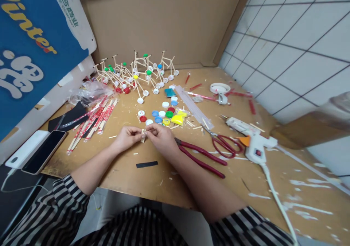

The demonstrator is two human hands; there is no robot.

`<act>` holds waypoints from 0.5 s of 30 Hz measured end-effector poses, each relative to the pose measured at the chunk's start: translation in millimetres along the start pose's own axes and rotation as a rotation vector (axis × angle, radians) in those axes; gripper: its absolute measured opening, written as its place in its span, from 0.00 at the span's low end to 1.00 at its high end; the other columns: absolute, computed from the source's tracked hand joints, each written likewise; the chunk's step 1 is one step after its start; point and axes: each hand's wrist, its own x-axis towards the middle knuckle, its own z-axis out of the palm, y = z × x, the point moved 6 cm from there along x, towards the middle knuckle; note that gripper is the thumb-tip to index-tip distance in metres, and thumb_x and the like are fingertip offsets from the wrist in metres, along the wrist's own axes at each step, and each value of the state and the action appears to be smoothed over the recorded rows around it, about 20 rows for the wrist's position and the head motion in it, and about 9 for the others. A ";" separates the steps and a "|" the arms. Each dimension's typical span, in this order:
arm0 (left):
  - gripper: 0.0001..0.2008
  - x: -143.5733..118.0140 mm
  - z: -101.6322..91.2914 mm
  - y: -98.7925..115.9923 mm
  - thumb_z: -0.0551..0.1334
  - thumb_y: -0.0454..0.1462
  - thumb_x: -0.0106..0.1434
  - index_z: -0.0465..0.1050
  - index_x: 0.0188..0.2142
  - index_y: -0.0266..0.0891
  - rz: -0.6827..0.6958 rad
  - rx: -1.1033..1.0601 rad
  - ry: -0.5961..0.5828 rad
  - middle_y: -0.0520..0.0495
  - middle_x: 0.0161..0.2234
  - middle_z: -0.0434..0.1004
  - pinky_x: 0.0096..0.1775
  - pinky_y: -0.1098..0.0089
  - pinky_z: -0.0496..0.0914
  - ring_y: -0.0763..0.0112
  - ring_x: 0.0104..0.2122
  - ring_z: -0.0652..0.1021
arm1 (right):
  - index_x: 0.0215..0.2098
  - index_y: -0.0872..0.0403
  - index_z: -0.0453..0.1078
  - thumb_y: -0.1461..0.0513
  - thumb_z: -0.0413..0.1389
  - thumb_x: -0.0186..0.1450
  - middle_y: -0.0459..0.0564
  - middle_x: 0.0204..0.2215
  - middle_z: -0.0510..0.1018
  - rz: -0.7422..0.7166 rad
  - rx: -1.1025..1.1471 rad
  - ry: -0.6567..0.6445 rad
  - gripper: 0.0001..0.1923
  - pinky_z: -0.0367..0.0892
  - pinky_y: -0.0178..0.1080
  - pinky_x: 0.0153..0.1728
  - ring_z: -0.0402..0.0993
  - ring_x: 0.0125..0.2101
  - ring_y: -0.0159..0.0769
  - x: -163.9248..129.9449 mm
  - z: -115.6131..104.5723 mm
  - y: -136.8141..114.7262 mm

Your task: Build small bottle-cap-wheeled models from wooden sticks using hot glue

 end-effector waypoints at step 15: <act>0.14 -2.7 -2.3 4.1 0.75 0.38 0.34 0.79 0.22 0.35 -0.086 -0.078 0.007 0.52 0.16 0.74 0.23 0.76 0.61 0.79 0.18 0.67 | 0.27 0.52 0.62 0.62 0.53 0.56 0.40 0.18 0.70 0.038 0.132 0.036 0.03 0.65 0.32 0.23 0.69 0.20 0.29 -1.3 -0.5 3.4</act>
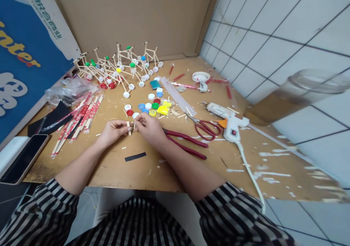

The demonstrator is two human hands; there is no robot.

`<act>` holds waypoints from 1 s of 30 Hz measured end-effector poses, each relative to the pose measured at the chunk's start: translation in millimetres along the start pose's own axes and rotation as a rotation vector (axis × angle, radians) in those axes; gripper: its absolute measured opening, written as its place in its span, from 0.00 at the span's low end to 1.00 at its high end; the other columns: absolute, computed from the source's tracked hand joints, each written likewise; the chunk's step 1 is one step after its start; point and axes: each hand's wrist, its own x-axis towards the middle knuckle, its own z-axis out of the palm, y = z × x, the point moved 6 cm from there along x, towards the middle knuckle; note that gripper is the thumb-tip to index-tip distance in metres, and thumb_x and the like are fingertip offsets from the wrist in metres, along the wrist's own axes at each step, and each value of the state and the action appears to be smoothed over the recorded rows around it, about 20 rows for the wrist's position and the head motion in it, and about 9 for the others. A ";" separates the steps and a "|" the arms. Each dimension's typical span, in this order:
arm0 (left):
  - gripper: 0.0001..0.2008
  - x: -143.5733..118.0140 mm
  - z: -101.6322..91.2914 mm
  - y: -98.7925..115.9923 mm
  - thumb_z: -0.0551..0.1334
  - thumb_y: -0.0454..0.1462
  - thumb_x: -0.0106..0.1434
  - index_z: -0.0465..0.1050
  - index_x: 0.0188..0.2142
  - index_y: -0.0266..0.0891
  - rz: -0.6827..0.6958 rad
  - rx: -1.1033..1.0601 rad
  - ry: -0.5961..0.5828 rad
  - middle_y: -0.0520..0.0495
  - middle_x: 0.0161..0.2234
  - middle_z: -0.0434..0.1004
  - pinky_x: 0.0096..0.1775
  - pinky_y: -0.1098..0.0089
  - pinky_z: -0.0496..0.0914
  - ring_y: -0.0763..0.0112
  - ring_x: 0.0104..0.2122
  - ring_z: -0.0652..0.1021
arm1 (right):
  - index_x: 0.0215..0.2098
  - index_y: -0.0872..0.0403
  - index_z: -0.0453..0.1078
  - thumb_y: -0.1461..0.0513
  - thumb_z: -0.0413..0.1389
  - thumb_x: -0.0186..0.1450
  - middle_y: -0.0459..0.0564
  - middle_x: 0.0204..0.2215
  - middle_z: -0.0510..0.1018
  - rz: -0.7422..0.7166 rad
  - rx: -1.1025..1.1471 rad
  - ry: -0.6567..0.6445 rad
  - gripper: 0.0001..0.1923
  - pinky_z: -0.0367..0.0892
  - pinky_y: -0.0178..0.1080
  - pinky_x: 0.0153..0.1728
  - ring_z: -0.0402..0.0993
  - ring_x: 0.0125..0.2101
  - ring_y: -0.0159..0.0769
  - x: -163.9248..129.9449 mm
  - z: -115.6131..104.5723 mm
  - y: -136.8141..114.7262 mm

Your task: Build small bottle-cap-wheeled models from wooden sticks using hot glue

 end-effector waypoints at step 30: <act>0.07 -6.9 -2.3 1.8 0.71 0.38 0.44 0.79 0.22 0.37 0.118 0.287 -0.069 0.50 0.20 0.77 0.25 0.75 0.63 0.77 0.20 0.69 | 0.21 0.54 0.68 0.68 0.56 0.56 0.41 0.18 0.65 -0.215 -0.465 -0.084 0.07 0.56 0.32 0.25 0.60 0.21 0.28 -8.7 0.3 -17.5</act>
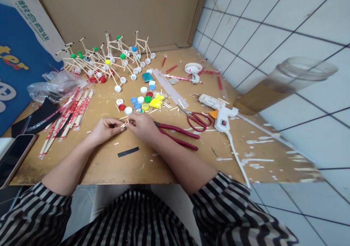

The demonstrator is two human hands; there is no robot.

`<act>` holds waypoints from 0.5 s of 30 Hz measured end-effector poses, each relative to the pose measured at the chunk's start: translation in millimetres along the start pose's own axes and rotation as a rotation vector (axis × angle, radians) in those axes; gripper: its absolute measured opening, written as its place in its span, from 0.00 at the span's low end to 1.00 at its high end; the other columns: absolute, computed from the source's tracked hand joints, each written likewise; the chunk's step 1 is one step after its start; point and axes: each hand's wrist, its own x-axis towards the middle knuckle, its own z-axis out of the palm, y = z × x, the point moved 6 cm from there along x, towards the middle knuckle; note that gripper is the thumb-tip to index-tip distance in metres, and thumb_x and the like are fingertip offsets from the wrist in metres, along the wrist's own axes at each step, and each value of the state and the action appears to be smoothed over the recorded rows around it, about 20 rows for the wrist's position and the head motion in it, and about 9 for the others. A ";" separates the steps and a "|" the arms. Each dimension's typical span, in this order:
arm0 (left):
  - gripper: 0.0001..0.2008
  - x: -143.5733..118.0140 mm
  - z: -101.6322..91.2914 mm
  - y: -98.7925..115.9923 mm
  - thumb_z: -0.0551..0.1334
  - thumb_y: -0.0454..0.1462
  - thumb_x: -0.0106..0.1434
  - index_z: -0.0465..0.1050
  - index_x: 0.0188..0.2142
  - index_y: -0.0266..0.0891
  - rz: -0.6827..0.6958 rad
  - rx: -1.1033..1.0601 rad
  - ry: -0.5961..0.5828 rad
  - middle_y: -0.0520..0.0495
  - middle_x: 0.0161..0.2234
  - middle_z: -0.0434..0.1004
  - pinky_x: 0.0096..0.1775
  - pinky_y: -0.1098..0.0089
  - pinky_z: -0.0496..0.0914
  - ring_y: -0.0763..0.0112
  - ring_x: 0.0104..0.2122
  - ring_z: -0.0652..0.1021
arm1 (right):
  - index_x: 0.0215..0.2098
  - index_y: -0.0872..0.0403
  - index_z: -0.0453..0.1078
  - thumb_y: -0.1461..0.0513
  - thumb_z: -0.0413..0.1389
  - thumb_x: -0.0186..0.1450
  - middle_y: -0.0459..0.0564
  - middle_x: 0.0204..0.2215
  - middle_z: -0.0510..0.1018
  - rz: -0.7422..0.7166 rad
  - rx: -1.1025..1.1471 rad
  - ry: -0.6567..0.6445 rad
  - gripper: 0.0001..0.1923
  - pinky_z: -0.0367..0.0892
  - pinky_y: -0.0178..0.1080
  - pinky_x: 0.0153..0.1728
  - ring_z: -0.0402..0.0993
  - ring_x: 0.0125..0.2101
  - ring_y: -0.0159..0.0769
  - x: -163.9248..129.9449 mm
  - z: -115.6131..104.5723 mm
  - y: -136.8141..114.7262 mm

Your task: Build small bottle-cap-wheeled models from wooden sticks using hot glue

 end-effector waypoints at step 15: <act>0.14 0.1 -14.2 9.4 0.73 0.41 0.40 0.73 0.22 0.36 -0.087 -0.191 0.076 0.53 0.18 0.73 0.21 0.77 0.64 0.79 0.18 0.70 | 0.27 0.53 0.71 0.61 0.55 0.58 0.42 0.19 0.70 0.155 0.305 0.045 0.05 0.60 0.33 0.22 0.63 0.19 0.27 -2.0 -8.1 3.1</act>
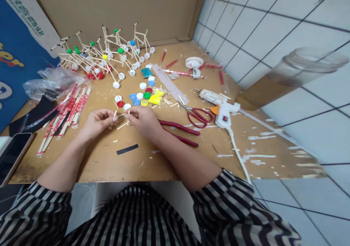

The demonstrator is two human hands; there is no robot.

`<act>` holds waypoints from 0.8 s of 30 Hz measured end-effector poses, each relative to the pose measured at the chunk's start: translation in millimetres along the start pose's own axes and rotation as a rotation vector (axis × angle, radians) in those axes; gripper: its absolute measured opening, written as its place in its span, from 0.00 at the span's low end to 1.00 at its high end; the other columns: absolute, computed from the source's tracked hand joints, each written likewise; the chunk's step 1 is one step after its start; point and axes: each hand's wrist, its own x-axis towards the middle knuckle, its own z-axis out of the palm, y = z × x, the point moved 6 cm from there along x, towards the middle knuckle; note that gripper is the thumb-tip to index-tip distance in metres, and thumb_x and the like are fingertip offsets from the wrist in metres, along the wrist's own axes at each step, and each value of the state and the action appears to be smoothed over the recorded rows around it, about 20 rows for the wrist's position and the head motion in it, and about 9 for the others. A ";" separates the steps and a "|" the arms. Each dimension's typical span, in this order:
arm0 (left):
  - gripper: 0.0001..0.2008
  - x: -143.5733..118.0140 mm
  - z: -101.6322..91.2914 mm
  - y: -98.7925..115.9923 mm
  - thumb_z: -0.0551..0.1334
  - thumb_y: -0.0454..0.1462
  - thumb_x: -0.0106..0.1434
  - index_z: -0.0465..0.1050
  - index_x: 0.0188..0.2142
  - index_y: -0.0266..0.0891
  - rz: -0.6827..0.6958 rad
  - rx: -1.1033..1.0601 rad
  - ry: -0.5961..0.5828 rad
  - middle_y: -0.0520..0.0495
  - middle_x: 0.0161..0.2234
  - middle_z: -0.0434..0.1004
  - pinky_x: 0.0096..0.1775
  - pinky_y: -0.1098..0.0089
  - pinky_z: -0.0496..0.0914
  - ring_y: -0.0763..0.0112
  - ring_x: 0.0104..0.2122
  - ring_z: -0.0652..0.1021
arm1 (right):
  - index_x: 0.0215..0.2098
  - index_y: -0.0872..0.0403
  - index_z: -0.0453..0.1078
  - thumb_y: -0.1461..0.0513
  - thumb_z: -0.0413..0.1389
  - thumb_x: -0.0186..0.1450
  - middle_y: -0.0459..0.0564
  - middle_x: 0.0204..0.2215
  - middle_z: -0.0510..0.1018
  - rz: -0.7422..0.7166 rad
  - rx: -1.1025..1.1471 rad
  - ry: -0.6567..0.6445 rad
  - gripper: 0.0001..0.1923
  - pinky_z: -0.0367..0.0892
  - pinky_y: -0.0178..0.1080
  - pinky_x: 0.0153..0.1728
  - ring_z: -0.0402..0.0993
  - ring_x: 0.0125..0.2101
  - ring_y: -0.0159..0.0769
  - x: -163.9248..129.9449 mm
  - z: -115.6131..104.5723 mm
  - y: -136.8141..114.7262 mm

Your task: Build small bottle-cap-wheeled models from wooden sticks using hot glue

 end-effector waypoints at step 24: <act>0.13 -2.4 -9.7 12.4 0.71 0.43 0.42 0.75 0.22 0.37 0.112 -0.044 0.170 0.54 0.16 0.70 0.20 0.76 0.63 0.80 0.16 0.66 | 0.33 0.52 0.65 0.53 0.68 0.44 0.37 0.18 0.73 0.282 0.697 -0.072 0.23 0.65 0.30 0.19 0.69 0.17 0.25 0.3 7.7 -1.2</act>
